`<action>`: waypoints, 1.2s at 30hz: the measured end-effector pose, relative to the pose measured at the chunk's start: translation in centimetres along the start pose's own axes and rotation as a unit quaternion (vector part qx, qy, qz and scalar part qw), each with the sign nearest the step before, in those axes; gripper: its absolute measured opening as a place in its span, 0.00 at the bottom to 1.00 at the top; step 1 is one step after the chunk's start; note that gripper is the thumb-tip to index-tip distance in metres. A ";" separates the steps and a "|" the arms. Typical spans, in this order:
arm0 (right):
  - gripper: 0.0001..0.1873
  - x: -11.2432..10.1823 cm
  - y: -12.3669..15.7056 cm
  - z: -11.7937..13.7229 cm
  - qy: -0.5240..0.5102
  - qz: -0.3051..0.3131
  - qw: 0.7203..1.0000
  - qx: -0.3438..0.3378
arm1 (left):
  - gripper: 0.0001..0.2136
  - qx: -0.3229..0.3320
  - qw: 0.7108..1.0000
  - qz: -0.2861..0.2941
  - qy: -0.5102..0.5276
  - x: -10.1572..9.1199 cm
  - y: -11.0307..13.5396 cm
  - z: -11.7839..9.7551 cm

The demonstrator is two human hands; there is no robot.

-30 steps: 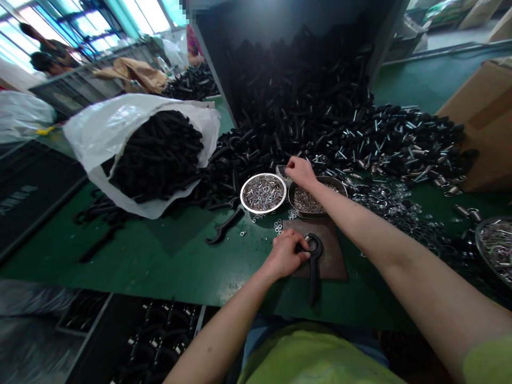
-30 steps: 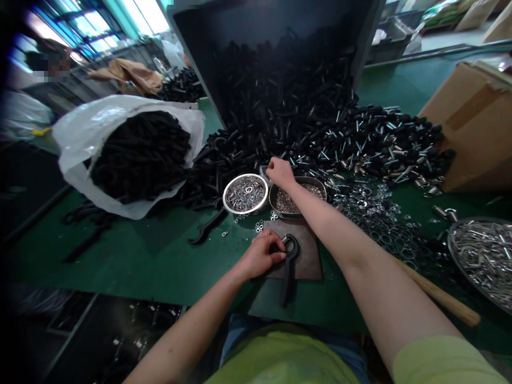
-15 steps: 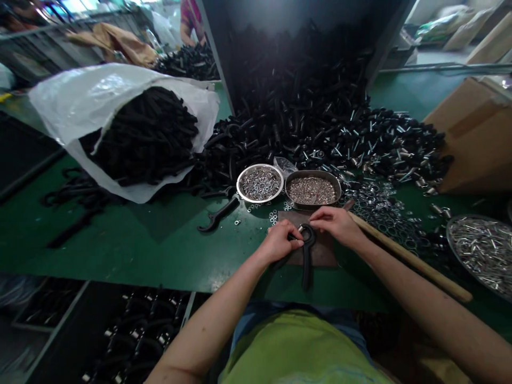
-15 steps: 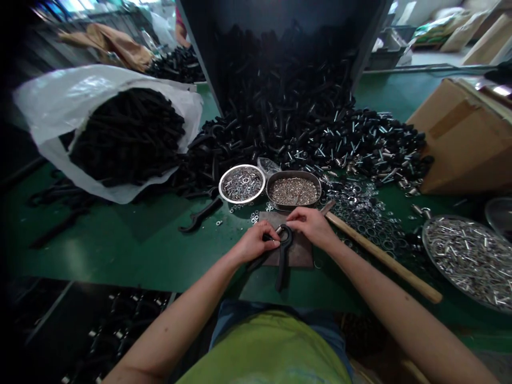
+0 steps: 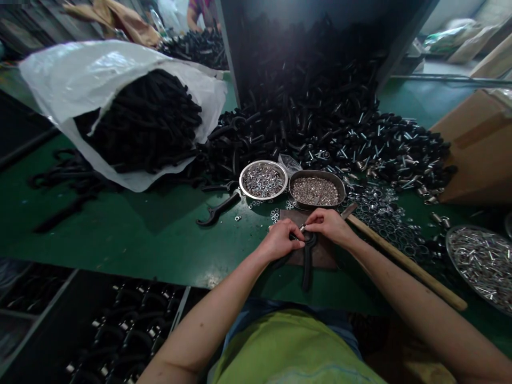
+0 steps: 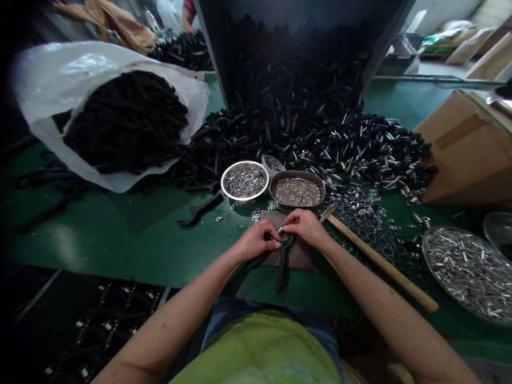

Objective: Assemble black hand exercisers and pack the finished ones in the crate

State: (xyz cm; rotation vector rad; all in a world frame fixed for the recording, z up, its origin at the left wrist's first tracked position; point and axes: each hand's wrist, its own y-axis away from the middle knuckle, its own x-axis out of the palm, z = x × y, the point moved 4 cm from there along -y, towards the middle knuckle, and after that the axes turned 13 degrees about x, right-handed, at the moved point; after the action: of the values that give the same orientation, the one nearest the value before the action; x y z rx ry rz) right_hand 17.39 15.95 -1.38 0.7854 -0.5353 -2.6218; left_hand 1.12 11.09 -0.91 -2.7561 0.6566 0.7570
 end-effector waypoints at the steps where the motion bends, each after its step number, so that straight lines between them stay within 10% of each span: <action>1: 0.10 0.1 -0.1 0.0 0.000 0.007 1.000 0.010 | 0.05 0.000 1.000 0.002 0.000 0.0 0.0 0.0; 9: 0.15 0.8 0.0 1.1 -0.001 0.063 0.997 0.037 | 0.06 -0.008 0.999 0.017 -0.036 -0.2 -0.1 -0.5; 13: 0.24 -2.4 3.3 -0.3 0.084 -0.056 0.995 -0.024 | 0.13 0.031 0.991 -0.023 -0.131 -0.2 1.4 -2.2; 17: 0.18 -7.5 7.9 -4.7 0.382 -0.292 0.877 0.018 | 0.22 0.064 0.956 -0.041 -0.284 0.4 4.4 -4.2; 22: 0.17 -8.7 9.9 -7.9 0.528 -0.332 0.776 0.099 | 0.26 0.032 0.913 0.072 -0.401 1.8 5.8 -4.9; 25: 0.18 -8.6 10.9 -5.8 0.494 -0.332 0.797 0.106 | 0.27 0.024 0.897 0.125 -0.424 2.2 5.3 -5.3; 30: 0.21 -7.6 15.0 0.8 0.213 -0.302 0.928 -0.042 | 0.26 0.026 0.881 0.155 -0.445 2.3 4.9 -5.7; 36: 0.21 -3.2 14.0 1.4 0.226 -0.246 0.932 -0.139 | 0.25 0.039 0.881 0.142 -0.450 2.4 5.0 -5.4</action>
State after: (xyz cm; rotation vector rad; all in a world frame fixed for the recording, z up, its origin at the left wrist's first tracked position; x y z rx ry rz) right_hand 22.13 5.53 7.40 1.5237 0.1878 -2.7023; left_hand 2.97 4.12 1.95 -1.8867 0.8200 1.8317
